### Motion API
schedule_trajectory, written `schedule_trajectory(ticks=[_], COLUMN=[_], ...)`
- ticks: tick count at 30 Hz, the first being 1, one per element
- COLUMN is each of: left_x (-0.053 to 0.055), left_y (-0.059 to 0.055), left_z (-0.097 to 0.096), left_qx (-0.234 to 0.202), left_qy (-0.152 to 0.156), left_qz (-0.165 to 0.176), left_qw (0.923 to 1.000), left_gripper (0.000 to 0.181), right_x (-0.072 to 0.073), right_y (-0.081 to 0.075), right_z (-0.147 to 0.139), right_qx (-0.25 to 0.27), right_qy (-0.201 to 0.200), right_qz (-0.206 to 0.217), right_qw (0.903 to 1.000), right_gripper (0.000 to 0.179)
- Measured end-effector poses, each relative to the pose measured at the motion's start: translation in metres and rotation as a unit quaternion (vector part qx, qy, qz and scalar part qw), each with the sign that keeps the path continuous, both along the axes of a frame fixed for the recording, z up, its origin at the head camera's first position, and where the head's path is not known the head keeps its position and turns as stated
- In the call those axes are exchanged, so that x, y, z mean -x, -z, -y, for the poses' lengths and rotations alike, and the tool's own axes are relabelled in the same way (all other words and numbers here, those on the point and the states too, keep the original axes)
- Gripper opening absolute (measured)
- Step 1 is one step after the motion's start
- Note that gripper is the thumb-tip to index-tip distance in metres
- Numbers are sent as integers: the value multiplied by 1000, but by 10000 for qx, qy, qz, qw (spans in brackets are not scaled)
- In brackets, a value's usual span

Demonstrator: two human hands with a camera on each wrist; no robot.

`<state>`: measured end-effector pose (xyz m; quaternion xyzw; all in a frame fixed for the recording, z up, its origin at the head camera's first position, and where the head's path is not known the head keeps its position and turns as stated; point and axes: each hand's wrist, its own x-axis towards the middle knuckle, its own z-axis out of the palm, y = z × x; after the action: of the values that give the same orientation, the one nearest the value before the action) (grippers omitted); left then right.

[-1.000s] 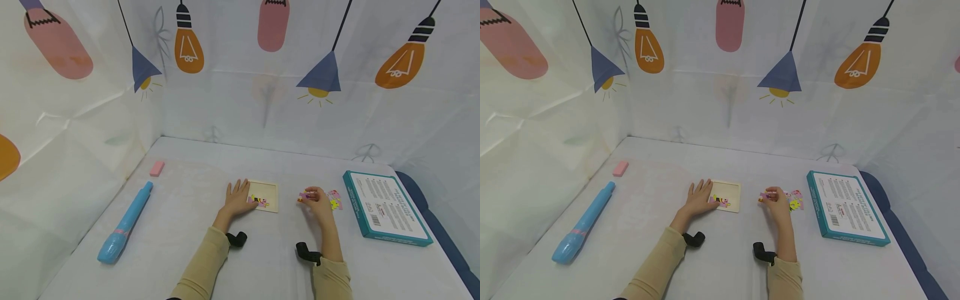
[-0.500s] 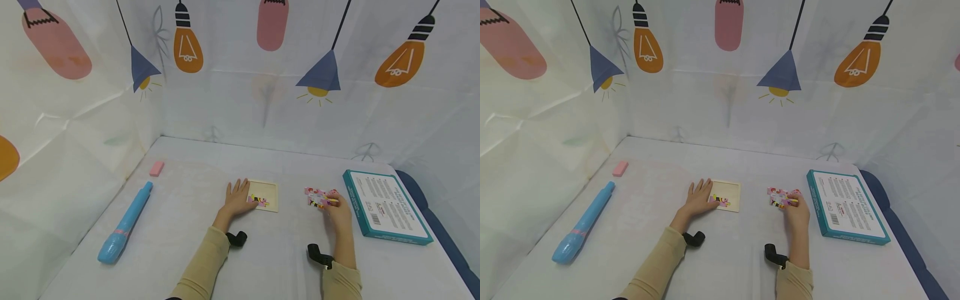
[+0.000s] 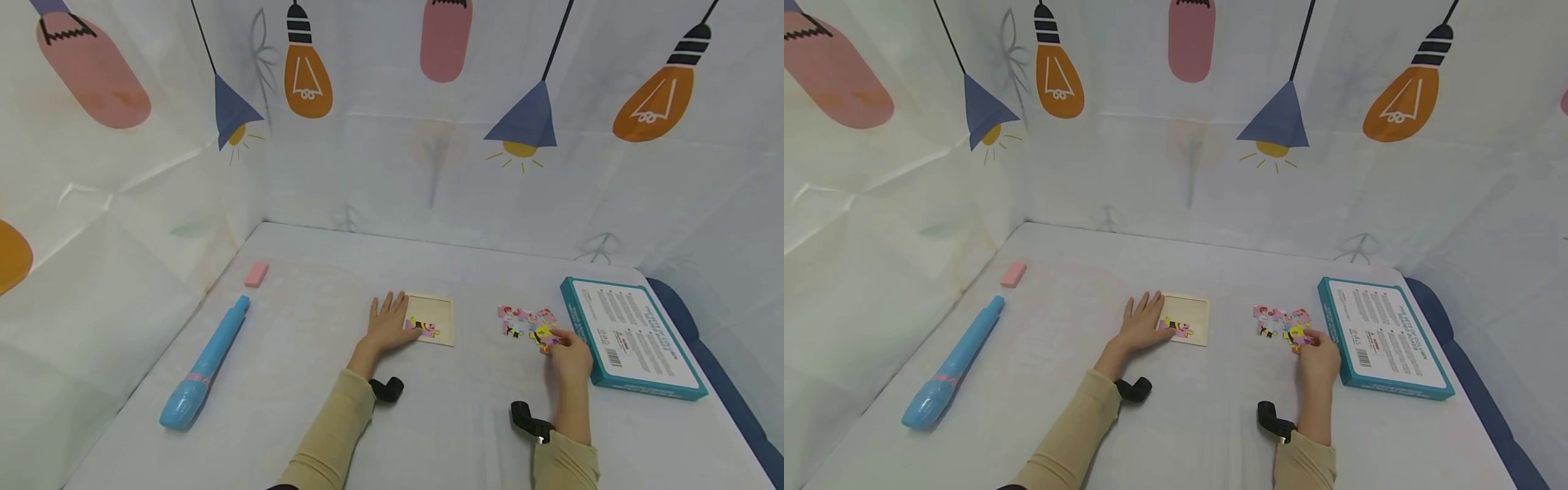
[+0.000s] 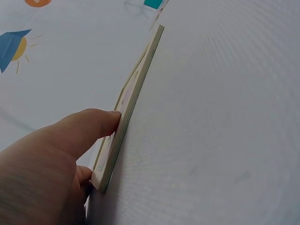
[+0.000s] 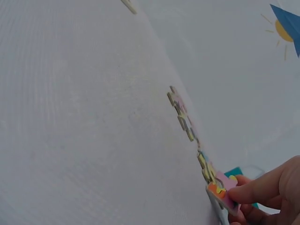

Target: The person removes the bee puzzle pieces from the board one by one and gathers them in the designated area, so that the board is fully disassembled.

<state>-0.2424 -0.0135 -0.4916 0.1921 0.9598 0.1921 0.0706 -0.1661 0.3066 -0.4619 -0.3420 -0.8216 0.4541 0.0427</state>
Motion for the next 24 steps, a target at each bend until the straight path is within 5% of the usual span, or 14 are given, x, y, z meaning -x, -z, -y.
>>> schedule_trajectory(ticks=[17,24], left_x=[1,-1], left_y=[0,-3], left_z=[1,1], left_qx=[-103,-118], left_qy=[18,21], left_qz=[-26,21], left_qw=[9999,9999], left_gripper=[84,84], right_x=[2,8], right_y=[8,7], right_z=[2,15], right_qx=[-942,-418], right_qy=[102,-118], right_qz=[-190,-680], right_qw=[9953,9967], right_gripper=[35,36])
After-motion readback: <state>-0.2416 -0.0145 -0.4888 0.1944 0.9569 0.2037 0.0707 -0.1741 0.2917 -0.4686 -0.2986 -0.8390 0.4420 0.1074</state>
